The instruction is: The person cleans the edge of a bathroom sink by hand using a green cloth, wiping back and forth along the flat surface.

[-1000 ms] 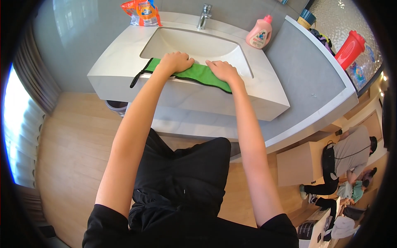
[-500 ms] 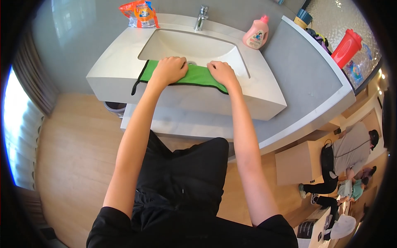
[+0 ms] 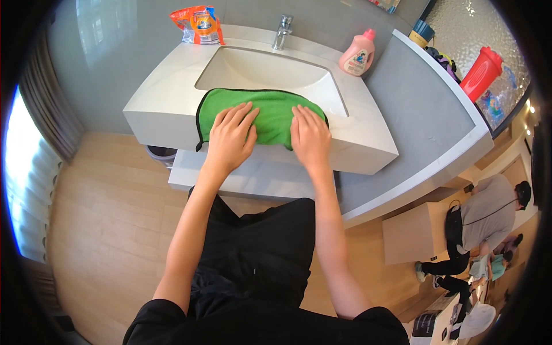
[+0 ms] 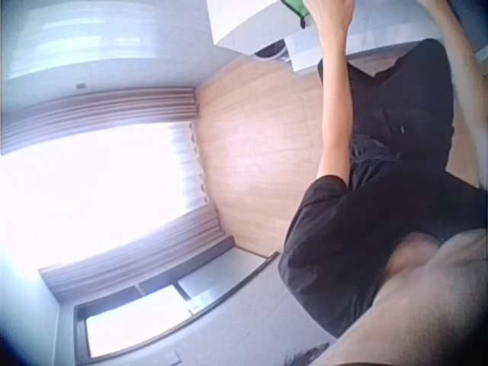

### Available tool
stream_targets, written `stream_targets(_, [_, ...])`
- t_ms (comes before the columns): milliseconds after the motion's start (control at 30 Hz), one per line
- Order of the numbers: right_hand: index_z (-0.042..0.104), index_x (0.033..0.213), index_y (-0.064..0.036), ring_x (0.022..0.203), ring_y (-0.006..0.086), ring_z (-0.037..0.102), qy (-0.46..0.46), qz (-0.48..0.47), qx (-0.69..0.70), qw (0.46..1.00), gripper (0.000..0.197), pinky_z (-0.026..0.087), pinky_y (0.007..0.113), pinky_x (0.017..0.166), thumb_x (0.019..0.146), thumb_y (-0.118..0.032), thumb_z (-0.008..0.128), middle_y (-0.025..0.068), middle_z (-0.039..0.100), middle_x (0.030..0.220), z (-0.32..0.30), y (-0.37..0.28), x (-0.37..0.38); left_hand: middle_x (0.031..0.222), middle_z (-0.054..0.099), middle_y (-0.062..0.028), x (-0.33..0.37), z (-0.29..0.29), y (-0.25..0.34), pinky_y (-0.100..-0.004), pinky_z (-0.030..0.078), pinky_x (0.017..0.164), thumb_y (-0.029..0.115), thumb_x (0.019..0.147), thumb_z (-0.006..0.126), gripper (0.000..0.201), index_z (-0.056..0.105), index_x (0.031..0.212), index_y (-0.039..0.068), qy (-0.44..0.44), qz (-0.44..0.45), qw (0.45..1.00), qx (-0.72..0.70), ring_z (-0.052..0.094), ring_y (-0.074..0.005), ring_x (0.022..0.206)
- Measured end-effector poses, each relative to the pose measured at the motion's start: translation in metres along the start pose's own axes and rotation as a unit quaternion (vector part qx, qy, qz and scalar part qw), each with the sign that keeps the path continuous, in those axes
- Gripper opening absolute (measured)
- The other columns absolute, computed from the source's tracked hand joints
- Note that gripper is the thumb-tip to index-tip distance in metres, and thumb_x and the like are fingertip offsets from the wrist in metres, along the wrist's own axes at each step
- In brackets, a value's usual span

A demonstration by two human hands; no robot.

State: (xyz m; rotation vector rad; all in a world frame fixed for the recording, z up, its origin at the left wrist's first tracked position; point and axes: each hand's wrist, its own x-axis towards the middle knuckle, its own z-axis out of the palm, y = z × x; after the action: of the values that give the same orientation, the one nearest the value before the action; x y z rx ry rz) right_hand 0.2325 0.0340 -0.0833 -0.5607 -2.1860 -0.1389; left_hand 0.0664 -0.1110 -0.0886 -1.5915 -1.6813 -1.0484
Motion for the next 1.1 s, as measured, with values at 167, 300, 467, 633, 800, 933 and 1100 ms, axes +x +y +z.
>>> stream_targets(167, [0.065,0.125,0.0041,0.124,0.0383,0.058,0.011,-0.015,-0.003,1.0,0.036,0.039,0.052,0.112,0.098,-0.017,0.058,0.0233,0.064,0.13,-0.018,-0.026,-0.032,0.132,0.064,-0.0152,-0.014,-0.02,0.014,-0.0479,0.042,0.109,0.011,0.091,0.062,0.035,0.066,0.125,0.004,-0.021,-0.017,1.0,-0.016,0.058,-0.0333,0.126])
stream_targets(300, [0.065,0.125,0.0047,0.124,0.0396,0.058,0.001,0.006,-0.024,1.0,0.04,0.039,0.052,0.111,0.099,-0.024,0.059,0.0236,0.065,0.128,-0.021,-0.039,-0.028,0.136,0.063,-0.0143,-0.012,-0.023,0.008,-0.0473,0.04,0.112,0.013,0.094,0.06,0.037,0.065,0.13,0.006,-0.052,-0.022,0.998,-0.007,0.056,-0.0333,0.128])
stream_targets(467, [0.066,0.124,0.0048,0.125,0.0415,0.058,-0.005,0.0,-0.112,0.994,0.053,0.039,0.055,0.111,0.101,-0.041,0.055,0.0234,0.066,0.127,0.001,-0.028,-0.01,0.132,0.064,-0.0208,0.002,0.003,-0.001,-0.0467,0.042,0.11,0.031,0.098,0.059,0.041,0.067,0.125,0.003,-0.036,0.013,0.997,0.061,0.059,-0.0338,0.125])
stream_targets(633, [0.065,0.128,0.0024,0.128,0.0415,0.056,-0.041,0.02,-0.084,0.995,0.061,0.038,0.054,0.112,0.103,-0.051,0.048,0.0212,0.066,0.131,0.024,-0.002,0.018,0.137,0.062,-0.0185,0.028,0.032,-0.032,-0.0458,0.045,0.108,0.035,0.099,0.056,0.044,0.063,0.132,0.006,-0.099,0.013,0.993,0.069,0.058,-0.0355,0.127])
stream_targets(800, [0.071,0.117,-0.0031,0.117,0.0384,0.064,-0.209,0.084,-0.037,0.974,0.066,0.046,0.051,0.103,0.104,-0.057,0.036,0.0216,0.068,0.124,0.023,0.012,0.057,0.122,0.069,-0.0153,0.064,0.05,-0.059,-0.0467,0.046,0.104,0.049,0.1,0.044,0.051,0.066,0.129,0.014,-0.254,-0.01,0.966,0.041,0.064,-0.0351,0.115])
stream_targets(933, [0.074,0.113,-0.008,0.108,0.04,0.067,-0.34,0.171,-0.046,0.924,0.067,0.05,0.051,0.096,0.102,-0.06,0.034,0.0216,0.071,0.116,0.027,0.025,0.082,0.119,0.069,-0.016,0.093,0.063,-0.075,-0.0481,0.048,0.097,0.046,0.103,0.039,0.046,0.065,0.126,0.016,-0.399,-0.063,0.915,0.017,0.063,-0.0386,0.112])
stream_targets(1100, [0.074,0.112,-0.0075,0.112,0.0411,0.065,-0.332,0.181,-0.041,0.925,0.06,0.051,0.05,0.097,0.1,-0.054,0.039,0.0212,0.07,0.12,0.05,0.048,0.097,0.108,0.073,-0.0142,0.104,0.081,-0.089,-0.0477,0.05,0.092,0.036,0.098,0.049,0.037,0.073,0.107,0.011,-0.342,-0.089,0.935,-0.024,0.064,-0.0377,0.105])
